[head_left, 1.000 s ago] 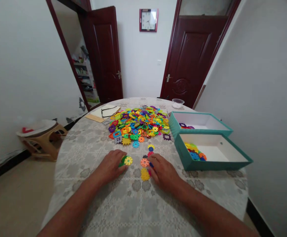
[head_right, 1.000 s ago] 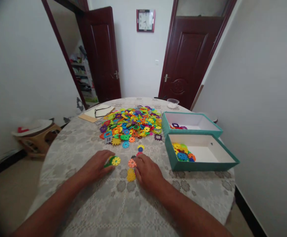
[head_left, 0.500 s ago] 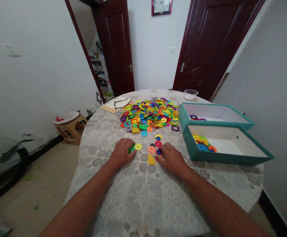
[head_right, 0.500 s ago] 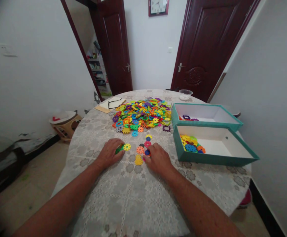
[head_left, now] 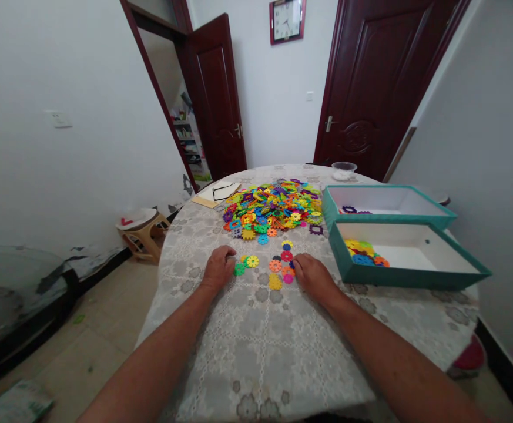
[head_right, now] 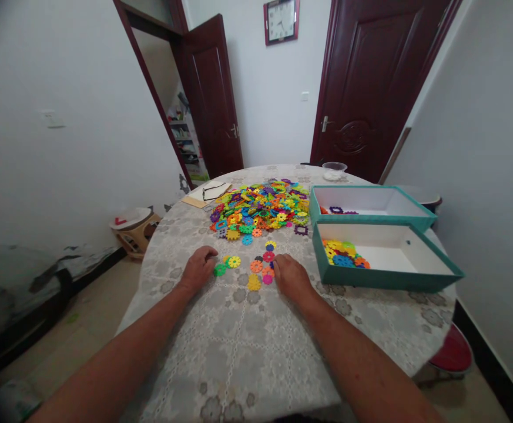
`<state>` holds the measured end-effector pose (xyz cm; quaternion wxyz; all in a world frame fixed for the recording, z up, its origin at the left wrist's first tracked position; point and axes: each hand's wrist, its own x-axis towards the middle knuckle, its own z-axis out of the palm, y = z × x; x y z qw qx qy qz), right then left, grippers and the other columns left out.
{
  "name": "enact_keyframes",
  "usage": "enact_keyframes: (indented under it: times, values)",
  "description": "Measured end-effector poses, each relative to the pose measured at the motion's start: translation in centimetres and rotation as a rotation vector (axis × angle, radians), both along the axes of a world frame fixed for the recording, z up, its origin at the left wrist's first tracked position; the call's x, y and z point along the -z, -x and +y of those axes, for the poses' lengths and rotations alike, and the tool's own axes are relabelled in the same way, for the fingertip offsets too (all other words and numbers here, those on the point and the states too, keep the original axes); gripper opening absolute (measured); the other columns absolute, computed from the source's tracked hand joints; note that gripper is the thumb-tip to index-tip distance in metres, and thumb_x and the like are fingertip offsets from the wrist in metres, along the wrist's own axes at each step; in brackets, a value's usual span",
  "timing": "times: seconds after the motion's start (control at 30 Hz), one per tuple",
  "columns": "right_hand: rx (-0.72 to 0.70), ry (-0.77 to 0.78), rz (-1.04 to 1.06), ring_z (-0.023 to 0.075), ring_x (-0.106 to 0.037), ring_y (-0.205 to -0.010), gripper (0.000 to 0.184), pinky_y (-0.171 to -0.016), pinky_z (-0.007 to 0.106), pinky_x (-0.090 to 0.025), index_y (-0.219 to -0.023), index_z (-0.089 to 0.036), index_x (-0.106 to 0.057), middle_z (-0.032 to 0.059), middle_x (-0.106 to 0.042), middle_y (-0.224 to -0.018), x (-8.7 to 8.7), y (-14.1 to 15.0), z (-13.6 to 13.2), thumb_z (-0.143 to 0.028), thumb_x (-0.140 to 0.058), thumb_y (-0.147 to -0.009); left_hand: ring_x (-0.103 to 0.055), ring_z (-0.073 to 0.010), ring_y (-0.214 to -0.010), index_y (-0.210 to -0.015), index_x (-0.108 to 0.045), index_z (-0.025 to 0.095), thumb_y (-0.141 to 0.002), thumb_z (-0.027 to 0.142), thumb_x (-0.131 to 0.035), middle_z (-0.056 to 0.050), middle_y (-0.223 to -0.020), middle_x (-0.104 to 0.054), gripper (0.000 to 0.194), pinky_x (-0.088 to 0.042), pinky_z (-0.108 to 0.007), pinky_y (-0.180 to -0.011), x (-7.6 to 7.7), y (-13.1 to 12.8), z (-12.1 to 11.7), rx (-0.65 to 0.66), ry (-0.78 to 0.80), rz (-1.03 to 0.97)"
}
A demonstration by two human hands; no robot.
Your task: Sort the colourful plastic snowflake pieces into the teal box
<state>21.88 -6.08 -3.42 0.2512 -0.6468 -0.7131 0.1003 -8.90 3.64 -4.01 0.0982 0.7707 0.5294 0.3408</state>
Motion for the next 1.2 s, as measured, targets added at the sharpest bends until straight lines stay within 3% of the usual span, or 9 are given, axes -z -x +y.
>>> enact_keyframes:
  times: [0.07,0.17,0.3,0.43,0.63,1.03,1.2]
  values:
    - [0.005,-0.01,0.065,0.0202,-0.065,-0.094,0.029,-0.085,0.028,-0.045,-0.104,-0.017,-0.069,0.0089,-0.073,-0.1,-0.1,-0.5,0.1,-0.023,-0.041,-0.106,-0.065,-0.0242,-0.095,-0.089,-0.064,0.022,-0.074,0.013,-0.052,-0.006,-0.094,-0.07,0.021,-0.054,-0.039,-0.095,0.0,-0.1,0.0,0.002,0.007,0.007]
    - [-0.118,-0.007,0.15,0.0192,-0.067,-0.095,0.028,-0.087,0.027,-0.046,-0.104,-0.018,-0.072,0.0073,-0.076,-0.102,-0.4,-1.1,0.0,-0.025,-0.045,-0.105,-0.065,-0.0246,-0.096,-0.09,-0.065,0.022,-0.074,0.014,-0.051,-0.006,-0.095,-0.07,0.022,-0.054,-0.041,-0.096,0.1,-0.1,0.2,0.003,0.014,0.008]
    - [-0.216,0.042,0.127,0.0202,-0.068,-0.103,0.028,-0.093,0.029,-0.046,-0.107,-0.019,-0.075,0.0081,-0.077,-0.109,-0.6,-1.1,-0.5,-0.028,-0.048,-0.105,-0.065,-0.025,-0.097,-0.09,-0.065,0.022,-0.073,0.014,-0.051,-0.007,-0.096,-0.07,0.023,-0.054,-0.041,-0.095,0.2,-0.1,0.3,0.005,0.016,0.009]
    - [-0.218,0.083,0.081,0.0205,-0.067,-0.106,0.025,-0.094,0.03,-0.046,-0.115,-0.021,-0.075,0.0081,-0.075,-0.114,-1.1,-0.7,-0.9,-0.03,-0.055,-0.103,-0.066,-0.0245,-0.097,-0.09,-0.065,0.022,-0.073,0.014,-0.051,-0.007,-0.096,-0.071,0.023,-0.054,-0.04,-0.095,0.0,-0.2,0.1,0.006,0.017,0.019]
    - [-0.238,0.111,0.06,0.0179,-0.065,-0.096,0.013,-0.086,0.027,-0.044,-0.105,-0.021,-0.074,0.005,-0.072,-0.105,-2.0,-0.4,-1.6,-0.025,-0.067,-0.096,-0.066,-0.025,-0.097,-0.09,-0.065,0.021,-0.074,0.014,-0.05,-0.008,-0.096,-0.071,0.023,-0.054,-0.04,-0.095,-0.3,-0.1,-0.1,0.025,0.019,0.028]
    - [-0.177,0.099,0.137,0.0173,-0.064,-0.083,0.008,-0.073,0.026,-0.039,-0.091,-0.021,-0.067,0.0018,-0.072,-0.09,-1.5,-0.5,-1.4,-0.028,-0.067,-0.094,-0.066,-0.0251,-0.098,-0.089,-0.066,0.022,-0.073,0.016,-0.05,-0.007,-0.096,-0.072,0.023,-0.054,-0.041,-0.095,-0.4,-0.1,-0.2,0.031,0.028,0.012]
    - [-0.159,0.136,0.178,0.0191,-0.067,-0.085,0.013,-0.073,0.027,-0.042,-0.099,-0.023,-0.072,0.0024,-0.077,-0.094,-1.5,-0.7,-1.2,-0.032,-0.063,-0.096,-0.066,-0.0245,-0.096,-0.089,-0.066,0.022,-0.074,0.016,-0.05,-0.006,-0.095,-0.072,0.023,-0.054,-0.04,-0.093,-0.3,-0.1,-0.2,0.025,0.042,-0.021]
